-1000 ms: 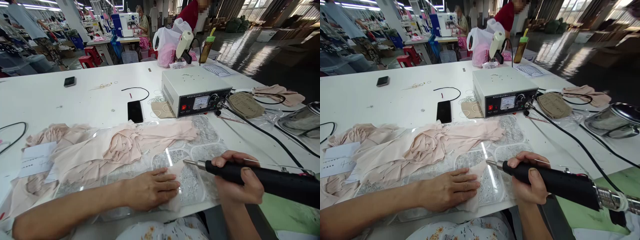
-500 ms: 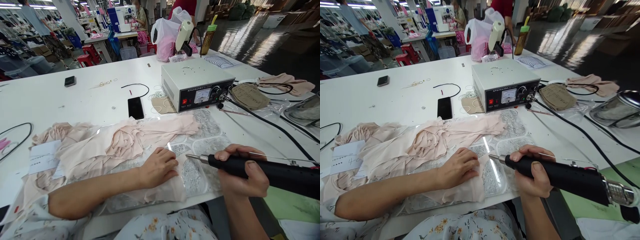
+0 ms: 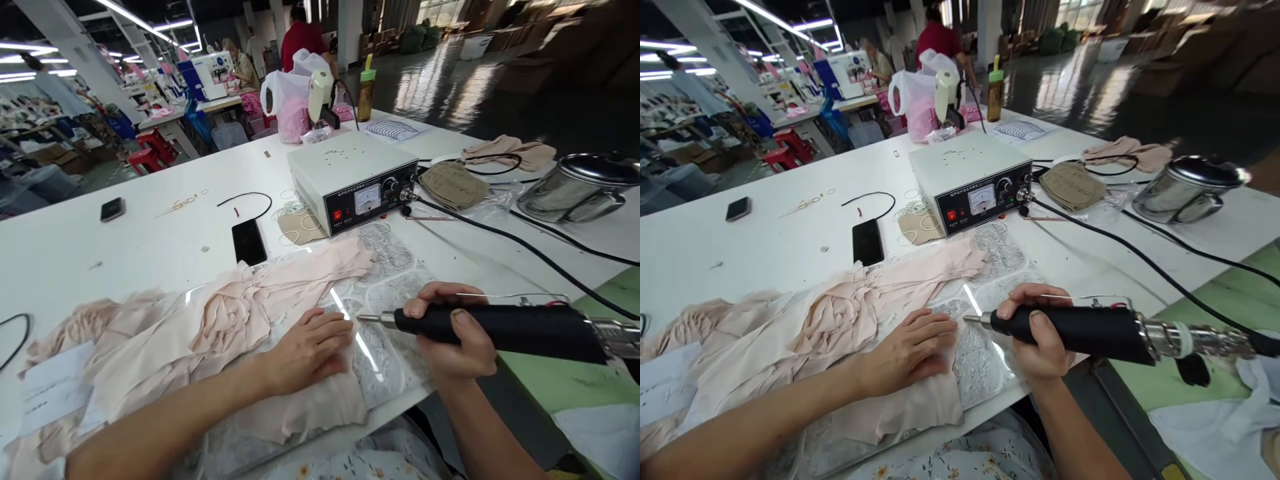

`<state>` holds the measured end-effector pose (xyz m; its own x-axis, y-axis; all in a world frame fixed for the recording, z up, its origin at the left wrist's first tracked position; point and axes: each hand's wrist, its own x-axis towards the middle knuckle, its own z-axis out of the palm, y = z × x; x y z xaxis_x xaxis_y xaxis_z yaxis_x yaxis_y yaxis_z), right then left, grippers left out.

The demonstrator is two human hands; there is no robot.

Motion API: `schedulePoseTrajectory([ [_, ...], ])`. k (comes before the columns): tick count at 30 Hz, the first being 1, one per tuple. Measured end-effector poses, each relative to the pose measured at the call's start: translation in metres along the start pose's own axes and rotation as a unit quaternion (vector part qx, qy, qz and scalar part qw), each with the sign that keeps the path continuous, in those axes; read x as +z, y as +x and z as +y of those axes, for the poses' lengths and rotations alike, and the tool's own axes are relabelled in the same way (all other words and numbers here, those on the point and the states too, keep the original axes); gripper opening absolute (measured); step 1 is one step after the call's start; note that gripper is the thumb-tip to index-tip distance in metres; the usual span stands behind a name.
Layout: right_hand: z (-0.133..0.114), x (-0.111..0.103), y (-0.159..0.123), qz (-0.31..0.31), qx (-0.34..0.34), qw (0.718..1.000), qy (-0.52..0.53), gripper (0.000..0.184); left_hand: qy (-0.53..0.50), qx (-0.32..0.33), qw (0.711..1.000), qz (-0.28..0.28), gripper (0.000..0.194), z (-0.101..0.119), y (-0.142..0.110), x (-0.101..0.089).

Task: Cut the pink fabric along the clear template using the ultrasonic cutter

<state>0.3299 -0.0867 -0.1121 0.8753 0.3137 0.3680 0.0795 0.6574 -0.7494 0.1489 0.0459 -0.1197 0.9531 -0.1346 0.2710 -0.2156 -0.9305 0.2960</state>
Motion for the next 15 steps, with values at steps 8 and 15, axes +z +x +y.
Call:
schedulePoseTrajectory([
  [8, -0.002, -0.006, -0.002, -0.004, -0.012, 1.0, 0.01, 0.017, -0.018, 0.024, 0.997, -0.065, 0.042, -0.013, 0.004, -0.006],
  [15, -0.003, -0.005, -0.003, -0.002, -0.015, 1.0, -0.009, 0.015, -0.018, 0.018, 0.996, -0.089, 0.061, -0.022, 0.007, -0.005],
])
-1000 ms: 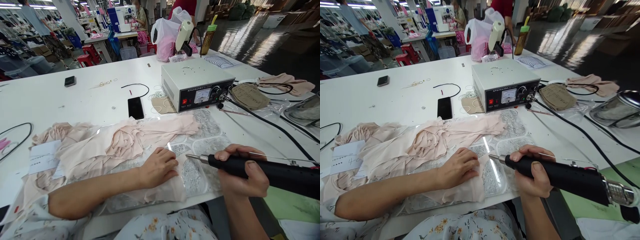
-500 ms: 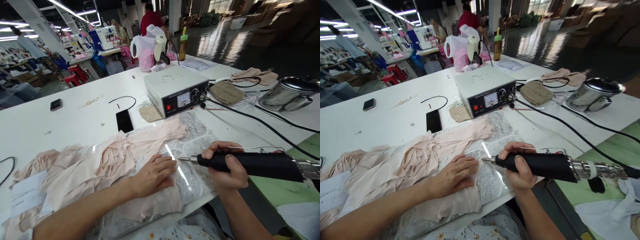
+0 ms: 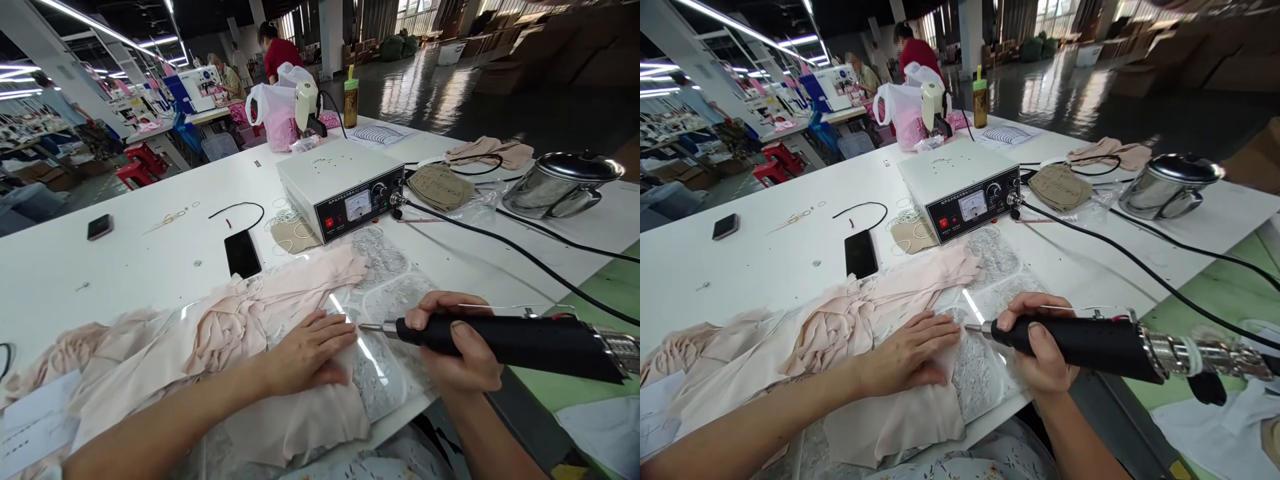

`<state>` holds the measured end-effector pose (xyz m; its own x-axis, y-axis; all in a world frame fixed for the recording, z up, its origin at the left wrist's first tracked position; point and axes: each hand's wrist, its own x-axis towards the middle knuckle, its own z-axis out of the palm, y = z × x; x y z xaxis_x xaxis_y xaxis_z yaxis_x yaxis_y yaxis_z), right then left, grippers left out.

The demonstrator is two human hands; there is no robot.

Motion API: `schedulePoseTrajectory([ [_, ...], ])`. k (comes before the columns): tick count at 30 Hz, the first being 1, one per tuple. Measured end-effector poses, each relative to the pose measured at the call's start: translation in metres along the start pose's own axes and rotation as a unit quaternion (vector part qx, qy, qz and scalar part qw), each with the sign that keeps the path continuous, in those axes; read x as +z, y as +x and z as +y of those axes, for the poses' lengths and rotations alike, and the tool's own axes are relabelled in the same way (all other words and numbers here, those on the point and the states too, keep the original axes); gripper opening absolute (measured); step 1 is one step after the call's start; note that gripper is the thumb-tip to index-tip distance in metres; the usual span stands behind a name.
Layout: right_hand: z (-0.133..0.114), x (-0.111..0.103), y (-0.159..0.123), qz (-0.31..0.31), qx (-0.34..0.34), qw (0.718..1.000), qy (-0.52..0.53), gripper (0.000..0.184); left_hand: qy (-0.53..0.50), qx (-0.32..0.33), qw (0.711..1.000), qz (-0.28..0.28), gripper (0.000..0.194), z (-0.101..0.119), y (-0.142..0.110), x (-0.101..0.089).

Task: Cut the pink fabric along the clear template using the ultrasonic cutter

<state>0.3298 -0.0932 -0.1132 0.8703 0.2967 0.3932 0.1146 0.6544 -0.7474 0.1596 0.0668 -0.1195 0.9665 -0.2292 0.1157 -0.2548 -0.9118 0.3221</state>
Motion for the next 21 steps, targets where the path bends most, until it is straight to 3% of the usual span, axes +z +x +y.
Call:
schedulePoseTrajectory([
  [12, 0.005, 0.001, 0.003, 0.046, 0.013, 0.999, -0.02, 0.016, -0.018, 0.065, 0.998, 0.021, 0.061, -0.013, 0.008, 0.006],
  [21, 0.003, 0.003, 0.003, 0.076, 0.043, 0.995, -0.04, 0.02, -0.038, 0.038, 0.999, 0.004, 0.06, -0.011, 0.007, 0.007],
])
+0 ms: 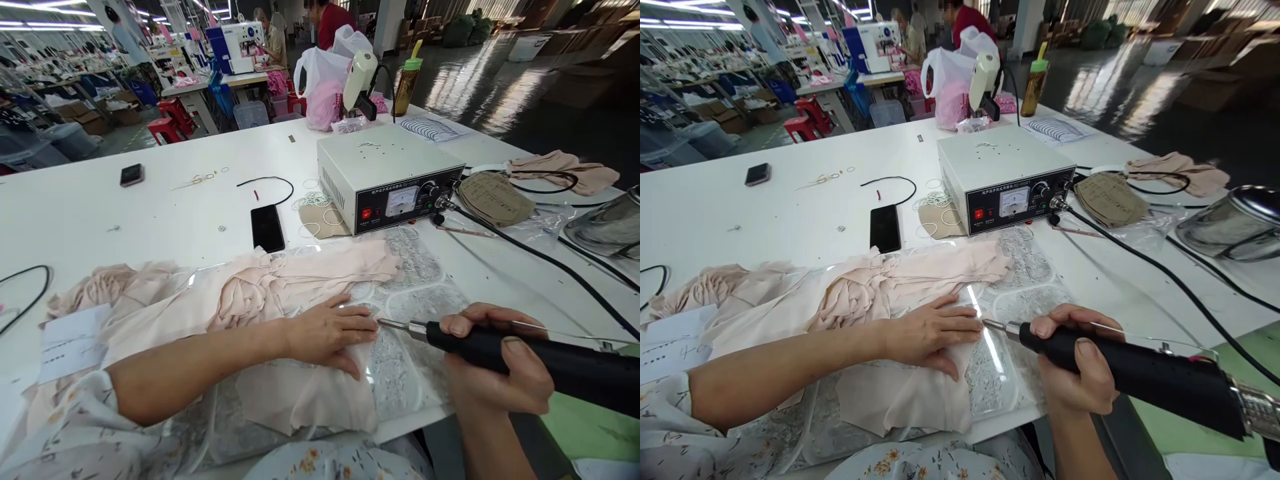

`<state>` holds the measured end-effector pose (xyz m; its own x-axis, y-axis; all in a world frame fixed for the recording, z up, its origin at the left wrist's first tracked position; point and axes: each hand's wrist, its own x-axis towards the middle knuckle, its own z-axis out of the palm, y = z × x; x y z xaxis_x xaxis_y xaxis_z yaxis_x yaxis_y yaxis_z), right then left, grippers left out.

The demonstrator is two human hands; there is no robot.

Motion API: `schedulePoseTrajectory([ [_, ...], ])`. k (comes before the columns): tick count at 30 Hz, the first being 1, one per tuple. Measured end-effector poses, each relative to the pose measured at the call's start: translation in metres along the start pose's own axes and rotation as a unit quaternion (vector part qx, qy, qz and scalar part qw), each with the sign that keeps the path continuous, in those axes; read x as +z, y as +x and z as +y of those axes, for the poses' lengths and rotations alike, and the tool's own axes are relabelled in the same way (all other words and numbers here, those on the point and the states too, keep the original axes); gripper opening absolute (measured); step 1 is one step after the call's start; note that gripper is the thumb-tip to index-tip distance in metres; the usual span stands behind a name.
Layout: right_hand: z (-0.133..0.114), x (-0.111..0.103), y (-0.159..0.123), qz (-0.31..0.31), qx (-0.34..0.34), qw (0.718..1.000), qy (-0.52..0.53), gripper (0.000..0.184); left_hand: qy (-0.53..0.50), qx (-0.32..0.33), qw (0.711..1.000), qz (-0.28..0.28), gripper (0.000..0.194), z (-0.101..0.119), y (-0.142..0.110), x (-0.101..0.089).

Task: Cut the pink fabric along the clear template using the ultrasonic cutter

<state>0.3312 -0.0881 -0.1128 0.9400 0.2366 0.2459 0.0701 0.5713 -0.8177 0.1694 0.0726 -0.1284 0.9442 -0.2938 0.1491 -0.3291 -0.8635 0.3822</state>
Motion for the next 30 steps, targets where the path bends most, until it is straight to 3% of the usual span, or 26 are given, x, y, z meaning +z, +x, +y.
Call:
schedulePoseTrajectory([
  [5, -0.009, -0.005, -0.001, 0.012, 0.004, 1.0, -0.012, 0.021, 0.005, -0.002, 1.0, 0.007, 0.064, 0.002, 0.001, -0.002],
  [14, -0.025, -0.026, -0.019, -0.077, 0.014, 0.997, -0.015, 0.023, -0.019, -0.028, 0.999, -0.014, 0.065, 0.001, 0.007, -0.003],
  [30, -0.028, -0.017, -0.015, -0.14, -0.007, 0.99, -0.034, 0.02, -0.075, -0.09, 0.99, -0.084, 0.071, 0.005, 0.013, -0.015],
])
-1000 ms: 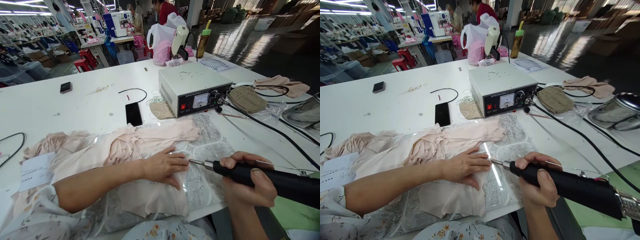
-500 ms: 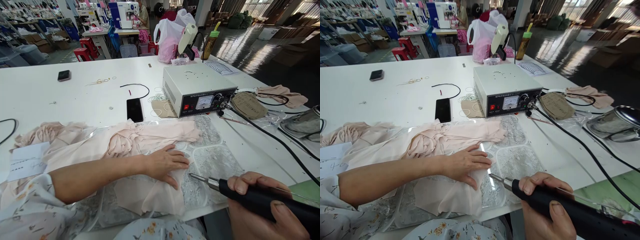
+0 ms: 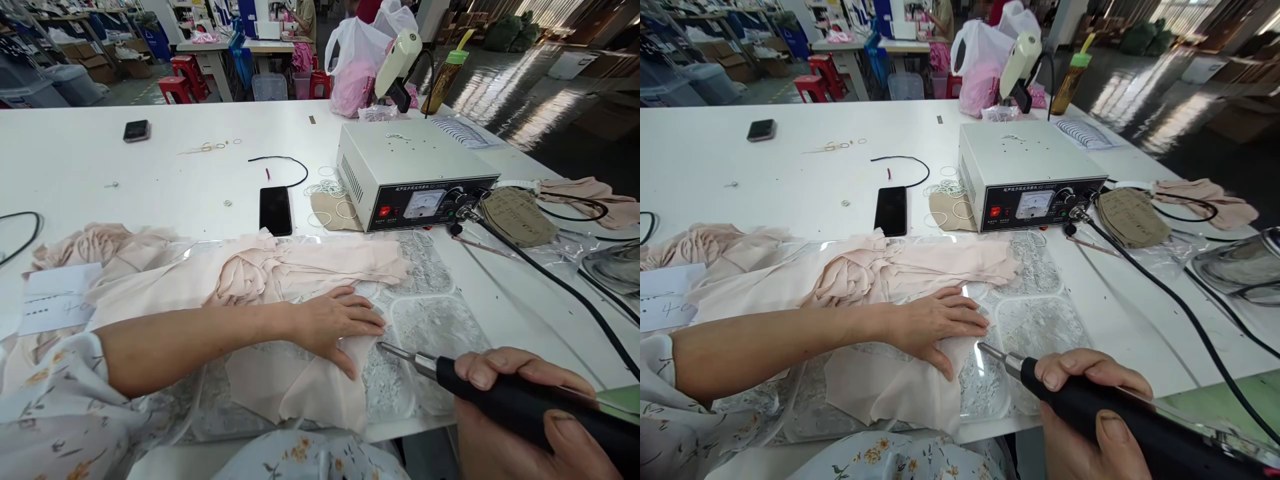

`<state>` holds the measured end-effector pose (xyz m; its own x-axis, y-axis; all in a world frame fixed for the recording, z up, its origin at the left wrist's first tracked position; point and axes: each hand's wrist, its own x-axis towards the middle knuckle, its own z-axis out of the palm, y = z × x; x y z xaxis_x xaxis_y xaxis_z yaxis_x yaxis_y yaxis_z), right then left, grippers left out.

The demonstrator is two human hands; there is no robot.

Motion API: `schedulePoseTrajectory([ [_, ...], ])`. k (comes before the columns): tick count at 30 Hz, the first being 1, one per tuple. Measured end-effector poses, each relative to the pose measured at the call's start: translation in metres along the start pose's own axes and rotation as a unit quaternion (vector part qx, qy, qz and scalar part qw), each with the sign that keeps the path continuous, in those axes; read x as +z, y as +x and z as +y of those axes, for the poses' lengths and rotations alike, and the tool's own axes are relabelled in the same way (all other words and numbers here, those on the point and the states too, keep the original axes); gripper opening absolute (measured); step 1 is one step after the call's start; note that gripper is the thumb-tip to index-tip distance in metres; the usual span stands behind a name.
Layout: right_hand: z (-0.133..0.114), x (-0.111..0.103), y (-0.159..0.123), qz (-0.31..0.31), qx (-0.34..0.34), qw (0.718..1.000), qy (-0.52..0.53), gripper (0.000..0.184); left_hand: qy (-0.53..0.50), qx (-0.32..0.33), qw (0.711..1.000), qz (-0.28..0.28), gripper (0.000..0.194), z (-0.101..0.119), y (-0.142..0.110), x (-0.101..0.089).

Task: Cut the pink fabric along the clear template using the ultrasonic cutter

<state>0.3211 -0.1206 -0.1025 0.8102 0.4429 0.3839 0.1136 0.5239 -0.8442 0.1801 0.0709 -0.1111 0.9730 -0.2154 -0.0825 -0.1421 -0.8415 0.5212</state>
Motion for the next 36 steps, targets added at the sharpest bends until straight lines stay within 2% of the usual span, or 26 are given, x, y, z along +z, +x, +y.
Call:
schedulePoseTrajectory([
  [10, 0.006, 0.0, 0.002, -0.038, 0.004, 0.999, 0.008, 0.021, 0.004, 0.005, 1.0, 0.01, 0.071, 0.0, 0.0, 0.001],
  [16, 0.007, 0.001, 0.002, -0.039, 0.004, 0.999, 0.002, 0.021, 0.0, 0.01, 1.0, 0.023, 0.07, 0.0, 0.0, 0.001],
  [25, 0.0, 0.01, 0.006, -0.053, 0.015, 0.998, -0.008, 0.007, 0.008, 0.008, 1.0, 0.013, 0.068, 0.001, 0.0, -0.001],
  [31, -0.001, 0.002, 0.0, -0.06, 0.011, 0.998, 0.01, 0.017, 0.013, 0.015, 1.0, 0.018, 0.069, 0.0, 0.0, 0.001],
  [36, -0.004, 0.005, -0.005, -0.066, 0.01, 0.998, 0.012, 0.017, 0.025, 0.002, 1.0, 0.0, 0.071, 0.003, 0.001, 0.0],
])
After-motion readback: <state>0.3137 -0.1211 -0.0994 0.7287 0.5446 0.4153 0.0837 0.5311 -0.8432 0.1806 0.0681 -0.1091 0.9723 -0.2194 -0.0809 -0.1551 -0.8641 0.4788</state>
